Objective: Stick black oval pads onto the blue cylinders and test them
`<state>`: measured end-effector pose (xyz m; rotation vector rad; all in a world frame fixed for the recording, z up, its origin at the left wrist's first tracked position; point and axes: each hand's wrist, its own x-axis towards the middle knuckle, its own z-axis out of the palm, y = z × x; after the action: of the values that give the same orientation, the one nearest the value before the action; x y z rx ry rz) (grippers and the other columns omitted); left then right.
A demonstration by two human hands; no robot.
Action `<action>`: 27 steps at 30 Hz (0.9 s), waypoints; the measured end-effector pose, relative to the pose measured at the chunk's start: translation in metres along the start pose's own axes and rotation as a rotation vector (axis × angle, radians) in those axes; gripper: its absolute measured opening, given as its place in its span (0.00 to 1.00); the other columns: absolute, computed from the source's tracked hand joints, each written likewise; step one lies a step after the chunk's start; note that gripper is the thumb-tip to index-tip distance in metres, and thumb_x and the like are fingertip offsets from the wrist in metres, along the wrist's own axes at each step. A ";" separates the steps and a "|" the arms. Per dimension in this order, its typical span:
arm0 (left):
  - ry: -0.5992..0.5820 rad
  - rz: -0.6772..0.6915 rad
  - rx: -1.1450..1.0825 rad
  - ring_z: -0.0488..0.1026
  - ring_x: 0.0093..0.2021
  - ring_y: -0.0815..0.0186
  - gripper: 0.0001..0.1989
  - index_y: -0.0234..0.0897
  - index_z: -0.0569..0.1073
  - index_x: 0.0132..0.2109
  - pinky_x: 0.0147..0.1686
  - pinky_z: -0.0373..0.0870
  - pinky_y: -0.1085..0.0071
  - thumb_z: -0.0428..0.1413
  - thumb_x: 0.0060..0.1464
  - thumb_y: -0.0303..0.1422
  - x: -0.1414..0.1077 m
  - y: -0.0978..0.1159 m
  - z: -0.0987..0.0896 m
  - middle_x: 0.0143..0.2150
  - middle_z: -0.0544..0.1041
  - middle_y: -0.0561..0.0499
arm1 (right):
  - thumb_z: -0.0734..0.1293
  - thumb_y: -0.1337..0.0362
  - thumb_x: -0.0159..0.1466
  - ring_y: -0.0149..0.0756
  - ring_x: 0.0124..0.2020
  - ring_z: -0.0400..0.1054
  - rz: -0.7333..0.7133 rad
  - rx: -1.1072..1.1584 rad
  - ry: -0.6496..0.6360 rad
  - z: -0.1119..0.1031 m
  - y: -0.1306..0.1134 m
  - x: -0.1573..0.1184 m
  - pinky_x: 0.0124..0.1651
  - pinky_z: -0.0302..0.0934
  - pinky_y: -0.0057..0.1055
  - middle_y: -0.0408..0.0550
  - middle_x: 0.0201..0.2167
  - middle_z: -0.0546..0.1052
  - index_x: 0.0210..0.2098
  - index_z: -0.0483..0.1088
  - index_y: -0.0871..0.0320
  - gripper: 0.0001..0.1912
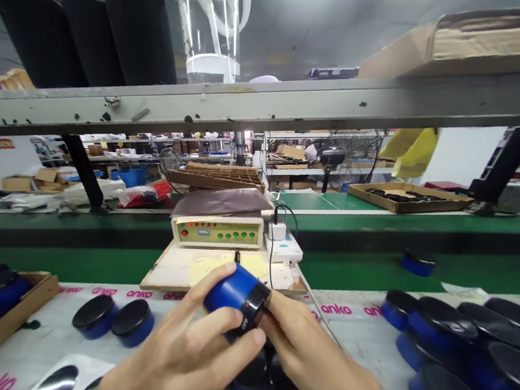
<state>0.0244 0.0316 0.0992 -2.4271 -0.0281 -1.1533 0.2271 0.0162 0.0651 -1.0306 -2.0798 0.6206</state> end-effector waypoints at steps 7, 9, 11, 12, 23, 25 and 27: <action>-0.024 -0.089 0.043 0.67 0.47 0.65 0.11 0.28 0.73 0.45 0.61 0.62 0.50 0.50 0.57 0.17 -0.004 -0.007 0.000 0.46 0.59 0.46 | 0.52 0.65 0.70 0.33 0.38 0.67 -0.050 -0.052 0.031 0.008 -0.004 0.000 0.43 0.63 0.28 0.45 0.39 0.72 0.43 0.61 0.53 0.08; 0.018 -0.163 -0.001 0.65 0.50 0.61 0.11 0.28 0.72 0.45 0.59 0.64 0.49 0.51 0.57 0.18 -0.009 -0.011 0.001 0.46 0.58 0.45 | 0.54 0.64 0.70 0.32 0.38 0.68 -0.048 -0.097 0.082 0.009 -0.003 -0.002 0.41 0.63 0.26 0.45 0.40 0.72 0.46 0.61 0.53 0.07; 0.035 -0.263 -0.058 0.64 0.52 0.58 0.10 0.31 0.71 0.45 0.57 0.66 0.53 0.52 0.57 0.20 -0.014 -0.014 0.000 0.46 0.57 0.46 | 0.57 0.63 0.70 0.31 0.34 0.68 -0.084 -0.160 0.165 0.009 -0.003 -0.003 0.35 0.62 0.24 0.43 0.37 0.73 0.48 0.61 0.52 0.08; 0.010 -0.321 -0.094 0.63 0.52 0.58 0.10 0.34 0.70 0.47 0.56 0.68 0.56 0.53 0.58 0.22 -0.015 -0.015 -0.001 0.47 0.57 0.46 | 0.58 0.64 0.70 0.30 0.31 0.68 -0.120 -0.201 0.204 0.009 -0.003 -0.003 0.32 0.61 0.23 0.41 0.35 0.73 0.49 0.61 0.51 0.08; -0.691 -1.070 -0.037 0.74 0.42 0.54 0.26 0.37 0.57 0.61 0.46 0.68 0.56 0.51 0.54 0.29 -0.025 -0.048 -0.043 0.59 0.58 0.40 | 0.57 0.62 0.70 0.32 0.20 0.61 -0.179 -0.672 0.504 -0.010 -0.025 -0.020 0.26 0.50 0.31 0.40 0.20 0.67 0.33 0.64 0.54 0.10; -0.955 -1.118 -0.047 0.74 0.41 0.51 0.25 0.35 0.63 0.57 0.45 0.68 0.55 0.53 0.50 0.30 -0.033 -0.062 -0.045 0.57 0.62 0.40 | 0.52 0.55 0.71 0.33 0.20 0.58 0.127 -0.610 0.748 -0.041 -0.025 -0.013 0.27 0.51 0.31 0.40 0.18 0.63 0.29 0.62 0.52 0.18; -1.164 -1.057 -0.166 0.73 0.44 0.47 0.25 0.35 0.69 0.51 0.45 0.68 0.54 0.58 0.42 0.31 -0.046 -0.068 -0.041 0.52 0.68 0.41 | 0.45 0.52 0.72 0.35 0.26 0.59 0.400 -0.583 0.901 -0.082 -0.017 0.005 0.32 0.54 0.32 0.43 0.23 0.64 0.29 0.61 0.53 0.23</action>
<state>-0.0492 0.0837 0.1137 -2.8771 -1.7332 0.1975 0.2805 0.0187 0.1293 -1.6775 -1.2508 -0.2973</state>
